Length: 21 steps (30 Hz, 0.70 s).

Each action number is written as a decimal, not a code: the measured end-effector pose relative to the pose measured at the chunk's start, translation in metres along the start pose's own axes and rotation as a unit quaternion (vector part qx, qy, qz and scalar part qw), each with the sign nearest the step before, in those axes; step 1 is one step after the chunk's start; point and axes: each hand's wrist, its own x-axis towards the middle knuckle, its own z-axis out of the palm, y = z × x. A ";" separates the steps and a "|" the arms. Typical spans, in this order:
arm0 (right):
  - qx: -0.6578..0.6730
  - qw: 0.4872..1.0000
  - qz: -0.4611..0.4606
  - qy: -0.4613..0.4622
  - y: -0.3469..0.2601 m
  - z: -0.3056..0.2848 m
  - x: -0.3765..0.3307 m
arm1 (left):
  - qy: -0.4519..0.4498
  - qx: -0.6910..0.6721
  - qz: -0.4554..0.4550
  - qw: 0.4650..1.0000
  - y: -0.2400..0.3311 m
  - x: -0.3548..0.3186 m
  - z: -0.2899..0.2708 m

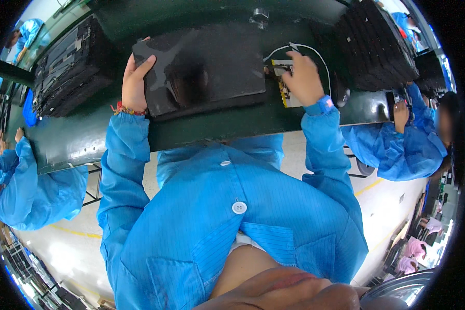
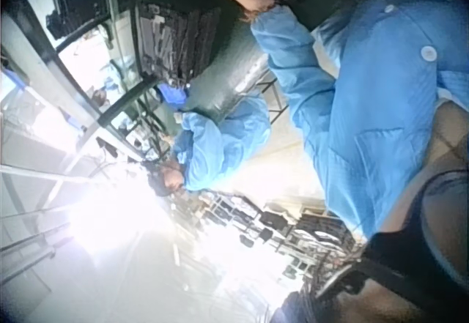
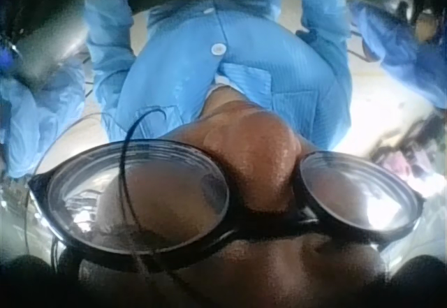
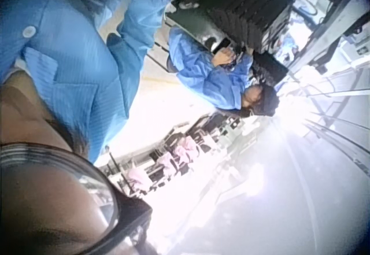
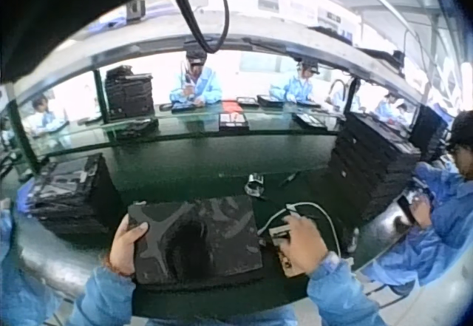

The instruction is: Testing the functionality, display, and touch response of an electronic screen at a workbench.

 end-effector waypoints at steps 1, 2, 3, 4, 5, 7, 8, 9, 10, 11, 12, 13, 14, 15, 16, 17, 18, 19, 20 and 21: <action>-0.003 0.998 -0.012 0.056 0.003 -0.010 0.002 | -0.004 -0.026 0.029 0.999 0.003 -0.005 0.000; 0.051 0.995 0.003 0.082 0.005 -0.019 0.001 | -0.003 -0.023 0.032 0.999 0.005 -0.016 0.000; 0.162 0.979 0.114 0.041 -0.005 -0.035 0.002 | -0.016 0.030 0.096 0.995 0.009 -0.032 0.000; 0.269 0.937 0.222 -0.002 -0.015 -0.049 0.003 | -0.029 0.084 0.159 0.983 0.011 -0.045 -0.001; 0.270 0.938 0.218 -0.005 -0.016 -0.056 0.003 | -0.139 0.111 0.244 0.953 0.013 -0.057 -0.002; 0.636 0.664 0.269 -0.288 -0.012 -0.063 0.004 | -0.336 0.166 0.415 0.829 0.021 -0.060 0.009; 0.636 0.663 0.270 -0.287 -0.012 -0.056 0.003 | -0.425 0.188 0.496 0.733 0.035 -0.052 0.025; 0.629 0.726 0.138 -0.241 -0.012 -0.042 0.003 | -0.465 0.237 0.488 0.699 0.049 -0.054 0.033; 0.607 0.772 0.003 -0.189 -0.014 -0.033 0.005 | -0.503 0.284 0.479 0.661 0.056 -0.057 0.038; 0.736 0.642 0.145 -0.159 -0.019 -0.029 0.009 | -0.468 0.302 0.528 0.641 0.053 -0.059 0.038; 0.736 0.642 0.143 -0.161 -0.020 -0.029 0.013 | -0.451 0.336 0.528 0.636 0.057 -0.058 0.036; 0.673 0.701 0.128 -0.198 -0.020 -0.030 0.017 | -0.409 0.417 0.530 0.615 0.055 -0.054 0.022; 0.605 0.753 0.112 -0.232 -0.021 -0.032 0.019 | -0.364 0.494 0.527 0.588 0.052 -0.049 0.011; 0.559 0.791 0.119 -0.219 -0.032 -0.036 0.019 | -0.300 0.583 0.479 0.583 0.056 -0.052 0.012; 0.559 0.791 0.120 -0.218 -0.031 -0.023 0.020 | -0.256 0.640 0.458 0.562 0.049 -0.047 0.001; 0.588 0.776 0.098 -0.206 -0.026 -0.001 0.020 | -0.244 0.675 0.431 0.547 0.041 -0.039 -0.011; 0.614 0.761 0.072 -0.198 -0.022 0.014 0.025 | -0.225 0.710 0.402 0.533 0.034 -0.034 -0.022; 0.543 0.801 0.060 -0.245 -0.016 0.016 0.030 | -0.224 0.710 0.402 0.533 0.024 -0.031 -0.028; 0.543 0.801 0.059 -0.245 -0.019 0.012 0.034 | -0.216 0.722 0.358 0.552 0.016 -0.028 -0.032; 0.435 0.872 0.036 -0.221 -0.023 0.003 0.041 | -0.207 0.732 0.312 0.570 0.011 -0.026 -0.035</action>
